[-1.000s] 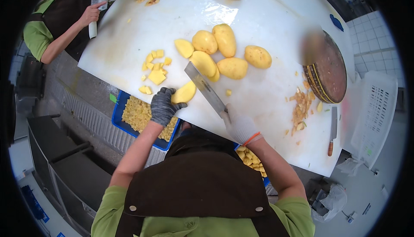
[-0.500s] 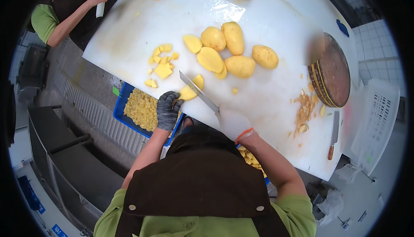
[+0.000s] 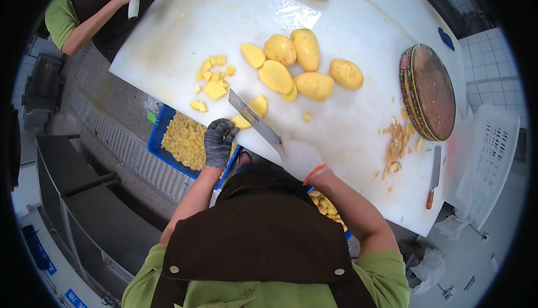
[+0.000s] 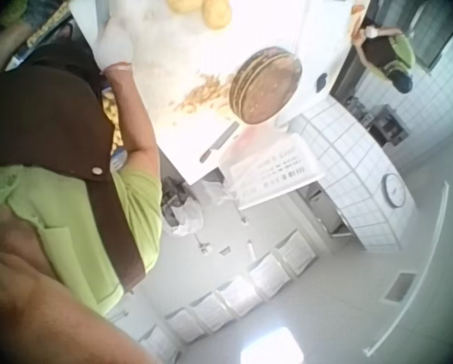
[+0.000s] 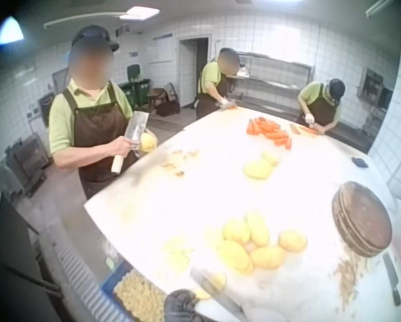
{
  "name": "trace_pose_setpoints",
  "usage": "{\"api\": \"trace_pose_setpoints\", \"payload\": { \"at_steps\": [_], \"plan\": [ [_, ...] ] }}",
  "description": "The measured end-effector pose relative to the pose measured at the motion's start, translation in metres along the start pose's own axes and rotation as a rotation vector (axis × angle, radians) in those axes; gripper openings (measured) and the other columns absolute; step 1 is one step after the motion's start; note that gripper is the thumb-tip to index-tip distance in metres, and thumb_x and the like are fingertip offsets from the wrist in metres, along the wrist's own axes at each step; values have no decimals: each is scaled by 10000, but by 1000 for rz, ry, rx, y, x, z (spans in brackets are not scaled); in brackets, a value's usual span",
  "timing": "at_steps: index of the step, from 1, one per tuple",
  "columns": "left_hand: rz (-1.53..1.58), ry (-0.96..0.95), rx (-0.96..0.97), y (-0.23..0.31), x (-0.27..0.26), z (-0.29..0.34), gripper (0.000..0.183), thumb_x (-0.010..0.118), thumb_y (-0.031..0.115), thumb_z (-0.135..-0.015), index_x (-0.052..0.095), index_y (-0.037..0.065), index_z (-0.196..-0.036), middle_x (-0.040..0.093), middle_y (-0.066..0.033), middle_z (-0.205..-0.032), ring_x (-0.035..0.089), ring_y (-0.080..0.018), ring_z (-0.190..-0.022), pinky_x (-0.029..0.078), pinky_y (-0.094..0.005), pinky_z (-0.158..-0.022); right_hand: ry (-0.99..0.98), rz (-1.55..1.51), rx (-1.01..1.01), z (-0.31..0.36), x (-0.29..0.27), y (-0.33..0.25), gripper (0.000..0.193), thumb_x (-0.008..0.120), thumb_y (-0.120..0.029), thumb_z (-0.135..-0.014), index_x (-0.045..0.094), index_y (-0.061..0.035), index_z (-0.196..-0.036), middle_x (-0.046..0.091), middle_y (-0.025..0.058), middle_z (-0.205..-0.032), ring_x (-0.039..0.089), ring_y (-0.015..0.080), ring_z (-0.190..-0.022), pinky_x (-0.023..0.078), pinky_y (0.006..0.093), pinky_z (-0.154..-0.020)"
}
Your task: The person peels and cuts potatoes on a white cutting board using a cleaver. They place the cut pieces into a blue bin and later transfer whole peeled potatoes from a blue crate onto the cutting board to continue slicing.
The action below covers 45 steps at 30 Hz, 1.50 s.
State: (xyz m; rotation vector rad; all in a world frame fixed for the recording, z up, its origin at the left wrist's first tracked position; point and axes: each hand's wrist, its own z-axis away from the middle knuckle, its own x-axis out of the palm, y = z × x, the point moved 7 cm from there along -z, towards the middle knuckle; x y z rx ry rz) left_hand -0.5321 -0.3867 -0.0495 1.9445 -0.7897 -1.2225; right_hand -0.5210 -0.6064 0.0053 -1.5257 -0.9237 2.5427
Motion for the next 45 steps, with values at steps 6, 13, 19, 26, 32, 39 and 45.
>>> {"api": "trace_pose_setpoints", "payload": {
  "at_steps": [6,13,19,26,32,39,45],
  "plan": [
    [-32,-8,45,8,-1,-1,155,725,26,-742,646,6,-873,608,-141,-919,595,-296,-859,490,-368,-786,-26,-3,-22,1,-1,-13,268,468,-265,-948,509,-7,-1010,617,246,-712,610,432,-687,462,520,-630],
    [-86,55,-18,15,-5,2,292,745,110,-702,647,45,-969,609,-163,-1040,572,-341,-986,465,-437,-868,232,-102,76,13,-9,17,249,477,-239,-936,499,-7,-1024,623,233,-708,612,426,-669,461,523,-618],
    [-657,-173,181,40,56,-45,727,690,529,-716,541,68,-1258,451,-142,-1373,352,-354,-1299,149,-555,-1106,180,136,-65,-28,-4,-18,221,468,-155,-901,488,31,-1018,624,243,-699,621,415,-618,484,516,-566],
    [-625,-79,226,0,34,-86,743,691,512,-699,529,65,-1270,415,-159,-1404,299,-367,-1344,75,-611,-1121,217,111,-83,-137,-15,-55,210,444,-127,-907,433,5,-1070,613,283,-764,605,453,-696,457,549,-623],
    [-611,21,34,-17,-18,-66,608,721,397,-646,609,62,-1141,485,-165,-1328,369,-389,-1295,137,-626,-1096,2,259,-223,-136,6,-121,176,445,-140,-920,430,-18,-1047,612,279,-770,598,454,-704,448,549,-631],
    [-681,221,-36,-62,-98,5,556,741,402,-721,587,133,-1183,499,-135,-1304,385,-366,-1281,162,-571,-1108,-217,121,-307,-108,44,-175,265,477,-202,-905,443,-10,-1084,620,282,-865,600,472,-824,469,514,-741],
    [-681,229,-198,-112,-165,45,364,685,198,-811,610,89,-1150,540,-146,-1257,421,-340,-1258,269,-480,-1091,-114,-103,-340,-100,37,-171,298,463,-182,-929,456,25,-1143,626,281,-924,597,482,-843,470,503,-771]
  ]
}}
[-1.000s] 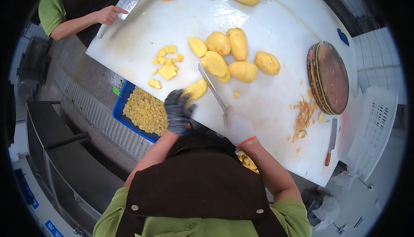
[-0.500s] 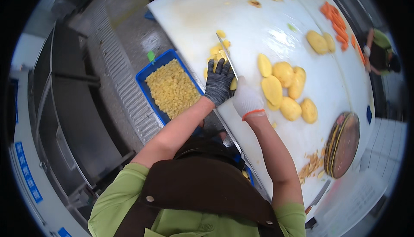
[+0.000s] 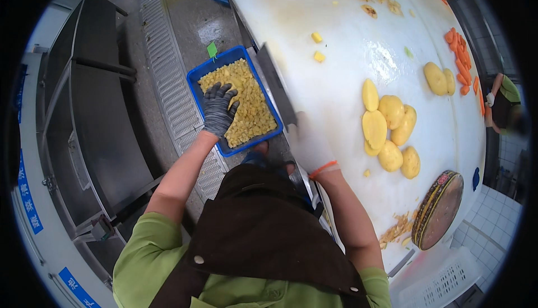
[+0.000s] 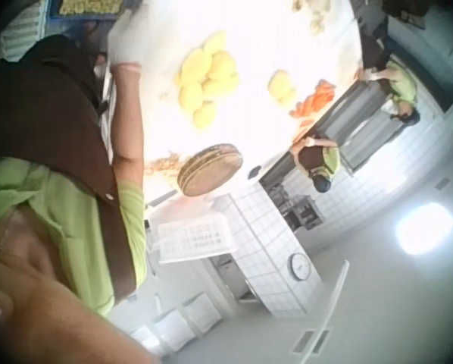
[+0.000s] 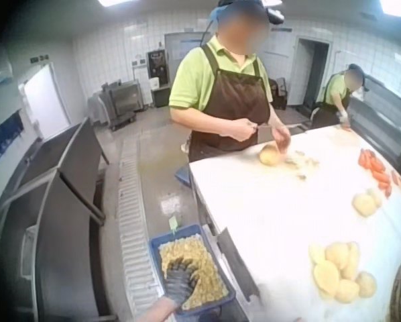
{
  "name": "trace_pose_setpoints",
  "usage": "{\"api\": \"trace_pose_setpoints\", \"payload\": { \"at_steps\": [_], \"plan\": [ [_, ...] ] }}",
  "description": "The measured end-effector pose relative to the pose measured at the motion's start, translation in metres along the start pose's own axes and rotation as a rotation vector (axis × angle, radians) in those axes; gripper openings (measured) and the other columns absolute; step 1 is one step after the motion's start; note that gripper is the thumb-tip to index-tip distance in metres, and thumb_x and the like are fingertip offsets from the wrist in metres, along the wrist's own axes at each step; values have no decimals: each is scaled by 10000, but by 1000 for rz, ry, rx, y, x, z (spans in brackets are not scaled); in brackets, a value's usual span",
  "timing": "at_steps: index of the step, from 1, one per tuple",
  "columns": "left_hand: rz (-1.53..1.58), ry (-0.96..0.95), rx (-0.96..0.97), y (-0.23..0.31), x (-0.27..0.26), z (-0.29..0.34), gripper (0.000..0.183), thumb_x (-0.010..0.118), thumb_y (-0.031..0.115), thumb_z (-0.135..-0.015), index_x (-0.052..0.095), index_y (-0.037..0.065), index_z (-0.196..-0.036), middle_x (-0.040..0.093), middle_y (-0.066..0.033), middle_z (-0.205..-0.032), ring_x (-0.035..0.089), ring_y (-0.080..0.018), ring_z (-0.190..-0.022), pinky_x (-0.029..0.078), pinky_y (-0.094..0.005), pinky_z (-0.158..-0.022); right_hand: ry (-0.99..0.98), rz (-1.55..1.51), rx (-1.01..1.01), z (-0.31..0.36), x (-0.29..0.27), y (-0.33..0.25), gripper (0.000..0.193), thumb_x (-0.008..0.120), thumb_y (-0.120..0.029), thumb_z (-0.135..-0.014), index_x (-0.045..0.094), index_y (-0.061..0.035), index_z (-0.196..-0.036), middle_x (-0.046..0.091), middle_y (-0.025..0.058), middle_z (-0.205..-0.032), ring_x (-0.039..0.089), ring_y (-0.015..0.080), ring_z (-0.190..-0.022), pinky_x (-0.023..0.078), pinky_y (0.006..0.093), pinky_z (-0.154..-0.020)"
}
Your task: The person peels and cuts potatoes on a white cutting board using a cleaver. They place the cut pieces into a blue bin and later transfer whole peeled potatoes from a blue crate onto the cutting board to continue slicing.
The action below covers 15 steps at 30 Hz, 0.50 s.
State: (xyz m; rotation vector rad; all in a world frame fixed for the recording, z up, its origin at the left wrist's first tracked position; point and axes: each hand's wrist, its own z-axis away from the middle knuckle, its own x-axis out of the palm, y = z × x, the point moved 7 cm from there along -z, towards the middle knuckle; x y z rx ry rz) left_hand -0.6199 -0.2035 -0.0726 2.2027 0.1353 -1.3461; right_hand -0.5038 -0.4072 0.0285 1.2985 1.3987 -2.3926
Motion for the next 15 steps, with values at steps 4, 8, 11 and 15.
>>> {"api": "trace_pose_setpoints", "payload": {
  "at_steps": [4,8,11,15],
  "plan": [
    [382,221,-71,47,-5,-8,393,659,123,-836,570,65,-1215,534,-162,-1254,469,-344,-1208,320,-436,-1073,-42,-409,169,26,-15,38,296,477,-138,-932,453,23,-1179,580,138,-754,566,266,-594,473,364,-560],
    [180,94,102,135,21,-36,490,626,178,-820,519,85,-1289,459,-143,-1375,393,-339,-1274,248,-493,-1101,12,-636,421,77,-38,50,301,463,-137,-944,438,20,-1199,463,22,-616,441,90,-445,419,241,-396],
    [304,165,80,153,30,-62,440,605,138,-828,543,66,-1258,503,-155,-1331,433,-360,-1233,301,-467,-1081,229,-641,501,115,-61,83,197,459,-122,-943,453,14,-1086,464,26,-602,450,100,-420,412,250,-393],
    [537,-4,227,194,65,-109,449,625,85,-797,555,56,-1240,548,-151,-1286,472,-333,-1210,368,-415,-1050,475,-613,568,164,-91,106,144,460,-113,-934,458,9,-1011,485,45,-590,475,117,-412,412,258,-396]
  ]
}}
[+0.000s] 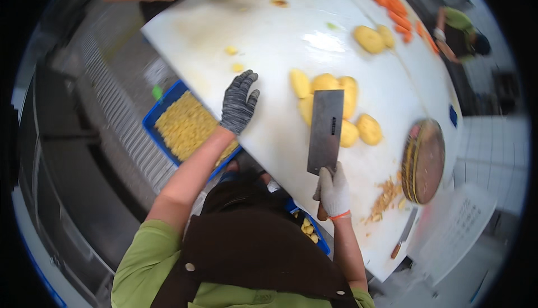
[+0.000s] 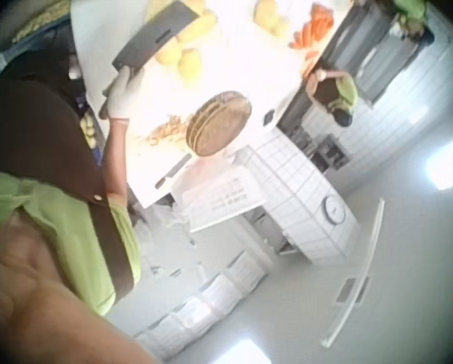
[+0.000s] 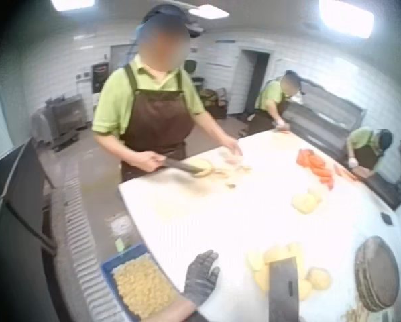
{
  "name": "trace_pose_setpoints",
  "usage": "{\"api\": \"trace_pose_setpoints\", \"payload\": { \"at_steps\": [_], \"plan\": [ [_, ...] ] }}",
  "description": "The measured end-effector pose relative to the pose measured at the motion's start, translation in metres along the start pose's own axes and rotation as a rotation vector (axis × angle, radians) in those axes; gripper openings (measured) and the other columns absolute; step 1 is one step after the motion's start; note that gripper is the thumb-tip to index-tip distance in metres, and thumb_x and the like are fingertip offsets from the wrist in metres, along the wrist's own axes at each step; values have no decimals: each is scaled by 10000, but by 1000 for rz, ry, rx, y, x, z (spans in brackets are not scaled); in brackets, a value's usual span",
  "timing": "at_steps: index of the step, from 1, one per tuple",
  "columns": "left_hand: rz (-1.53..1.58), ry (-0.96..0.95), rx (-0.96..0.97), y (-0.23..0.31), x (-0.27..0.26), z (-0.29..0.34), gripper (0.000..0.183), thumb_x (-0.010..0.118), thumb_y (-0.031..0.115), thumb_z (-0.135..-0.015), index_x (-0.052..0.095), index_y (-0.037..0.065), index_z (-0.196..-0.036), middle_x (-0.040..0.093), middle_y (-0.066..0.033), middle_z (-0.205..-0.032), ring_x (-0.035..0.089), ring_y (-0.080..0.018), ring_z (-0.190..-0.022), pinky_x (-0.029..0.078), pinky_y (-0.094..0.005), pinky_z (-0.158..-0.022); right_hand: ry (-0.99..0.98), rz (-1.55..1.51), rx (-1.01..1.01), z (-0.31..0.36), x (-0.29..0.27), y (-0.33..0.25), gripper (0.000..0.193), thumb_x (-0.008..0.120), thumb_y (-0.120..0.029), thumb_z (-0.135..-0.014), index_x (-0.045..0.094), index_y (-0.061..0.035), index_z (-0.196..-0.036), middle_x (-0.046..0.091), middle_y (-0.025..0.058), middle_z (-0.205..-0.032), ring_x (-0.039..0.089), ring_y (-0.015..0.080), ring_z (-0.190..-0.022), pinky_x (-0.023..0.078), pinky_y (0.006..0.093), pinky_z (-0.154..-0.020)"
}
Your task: The person peels and cuts potatoes on a white cutting board using a cleaver. They place the cut pieces into a blue bin and later transfer whole peeled potatoes from a blue crate onto the cutting board to continue slicing.
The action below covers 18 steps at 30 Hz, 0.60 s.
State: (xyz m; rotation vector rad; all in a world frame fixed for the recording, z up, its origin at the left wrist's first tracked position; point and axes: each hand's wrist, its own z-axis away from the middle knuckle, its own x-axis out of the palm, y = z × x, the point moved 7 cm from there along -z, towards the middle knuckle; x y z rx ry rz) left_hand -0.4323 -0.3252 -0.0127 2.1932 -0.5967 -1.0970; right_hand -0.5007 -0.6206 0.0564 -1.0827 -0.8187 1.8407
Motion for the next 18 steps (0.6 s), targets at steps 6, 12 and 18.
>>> {"api": "trace_pose_setpoints", "payload": {
  "at_steps": [6,12,18],
  "plan": [
    [-401,-486,411,53,112,-72,583,597,109,-808,449,150,-1370,523,-130,-1319,516,-319,-1177,398,-416,-1014,74,-162,50,14,-29,34,198,457,-113,-929,458,30,-1065,479,41,-574,469,124,-391,413,256,-357],
    [-161,-859,89,57,93,-66,384,613,286,-873,578,112,-1214,666,-123,-1055,636,-278,-991,492,-391,-846,34,-157,96,24,-33,49,154,497,-133,-933,464,6,-989,473,46,-602,478,107,-438,422,266,-408],
    [-142,-502,-365,0,27,22,632,778,404,-757,537,44,-1218,670,-141,-918,652,-224,-739,533,-337,-663,-129,68,8,1,-9,47,253,504,-188,-927,467,31,-1049,588,163,-753,591,282,-582,484,371,-540]
  ]
}}
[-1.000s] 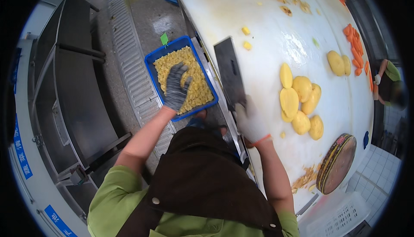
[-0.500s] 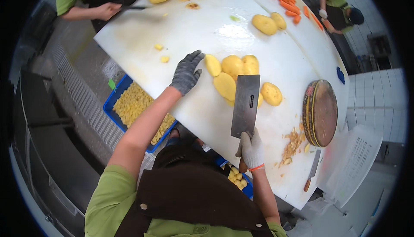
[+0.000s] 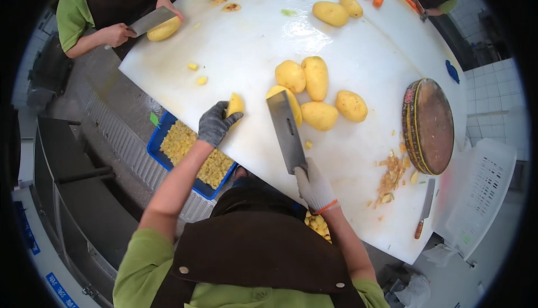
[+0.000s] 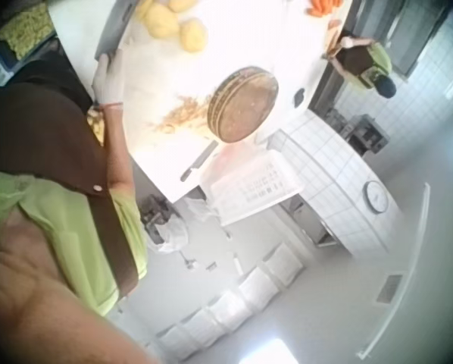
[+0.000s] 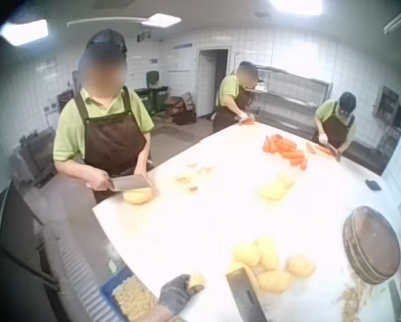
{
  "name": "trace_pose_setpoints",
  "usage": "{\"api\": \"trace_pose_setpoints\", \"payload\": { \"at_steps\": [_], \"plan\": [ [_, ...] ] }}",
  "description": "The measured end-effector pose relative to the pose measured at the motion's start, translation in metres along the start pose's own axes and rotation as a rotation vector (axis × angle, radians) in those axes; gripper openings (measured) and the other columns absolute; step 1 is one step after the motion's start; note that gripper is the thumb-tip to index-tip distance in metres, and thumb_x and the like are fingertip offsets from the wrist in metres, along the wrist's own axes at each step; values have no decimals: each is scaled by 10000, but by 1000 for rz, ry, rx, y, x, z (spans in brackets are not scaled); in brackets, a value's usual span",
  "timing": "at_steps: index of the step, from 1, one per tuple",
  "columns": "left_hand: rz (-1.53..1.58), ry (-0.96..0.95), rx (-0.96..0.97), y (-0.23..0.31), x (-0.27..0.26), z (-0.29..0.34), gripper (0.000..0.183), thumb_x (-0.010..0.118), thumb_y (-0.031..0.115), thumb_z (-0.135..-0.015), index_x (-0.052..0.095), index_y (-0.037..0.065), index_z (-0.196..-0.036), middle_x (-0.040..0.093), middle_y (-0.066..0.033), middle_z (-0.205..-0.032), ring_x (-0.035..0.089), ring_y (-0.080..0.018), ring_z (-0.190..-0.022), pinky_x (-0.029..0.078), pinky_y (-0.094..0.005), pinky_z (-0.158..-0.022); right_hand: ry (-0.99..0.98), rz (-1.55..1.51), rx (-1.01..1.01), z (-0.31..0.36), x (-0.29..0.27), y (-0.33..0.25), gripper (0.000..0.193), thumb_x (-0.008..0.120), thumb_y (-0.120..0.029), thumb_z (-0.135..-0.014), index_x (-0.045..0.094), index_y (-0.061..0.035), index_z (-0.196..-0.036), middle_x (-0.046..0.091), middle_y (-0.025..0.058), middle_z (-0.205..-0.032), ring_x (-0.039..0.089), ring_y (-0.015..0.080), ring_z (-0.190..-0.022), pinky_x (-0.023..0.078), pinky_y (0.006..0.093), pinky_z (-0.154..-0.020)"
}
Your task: The person peels and cuts potatoes on a white cutting board using a cleaver. They place the cut pieces into a blue bin and later transfer whole peeled potatoes from a blue crate onto the cutting board to continue slicing.
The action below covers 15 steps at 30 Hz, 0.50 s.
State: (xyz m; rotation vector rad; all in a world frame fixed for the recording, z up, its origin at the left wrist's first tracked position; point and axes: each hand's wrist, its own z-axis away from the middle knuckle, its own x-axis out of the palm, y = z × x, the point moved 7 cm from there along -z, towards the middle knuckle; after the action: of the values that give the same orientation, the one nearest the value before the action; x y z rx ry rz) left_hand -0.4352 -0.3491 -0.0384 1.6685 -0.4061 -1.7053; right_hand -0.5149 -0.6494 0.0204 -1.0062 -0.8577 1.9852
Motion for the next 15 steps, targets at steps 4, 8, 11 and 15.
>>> {"api": "trace_pose_setpoints", "payload": {
  "at_steps": [4,8,11,15],
  "plan": [
    [628,86,-384,-14,25,47,526,749,219,-819,477,35,-1230,565,-71,-856,573,-149,-582,503,-278,-475,-31,286,-232,-30,19,-8,275,512,-209,-924,488,12,-1084,615,290,-885,595,457,-746,484,493,-676],
    [580,166,-337,-9,12,74,441,681,119,-853,483,21,-1234,583,-95,-882,593,-186,-696,516,-303,-602,-26,511,-419,-33,25,-38,243,505,-203,-928,497,-9,-1074,619,245,-760,604,431,-689,476,502,-628],
    [281,328,-9,-8,-5,73,340,710,68,-800,589,19,-1114,596,-109,-1000,598,-203,-938,507,-316,-807,-60,594,-455,-37,26,-42,227,499,-209,-928,494,-20,-1054,611,226,-704,602,426,-655,468,508,-599],
    [141,427,347,-5,-7,64,214,707,63,-794,670,29,-1002,622,-140,-1051,606,-283,-985,496,-347,-863,-98,623,-497,-38,29,-53,208,488,-216,-930,483,-30,-1023,605,237,-698,603,422,-649,463,515,-593]
  ]
}}
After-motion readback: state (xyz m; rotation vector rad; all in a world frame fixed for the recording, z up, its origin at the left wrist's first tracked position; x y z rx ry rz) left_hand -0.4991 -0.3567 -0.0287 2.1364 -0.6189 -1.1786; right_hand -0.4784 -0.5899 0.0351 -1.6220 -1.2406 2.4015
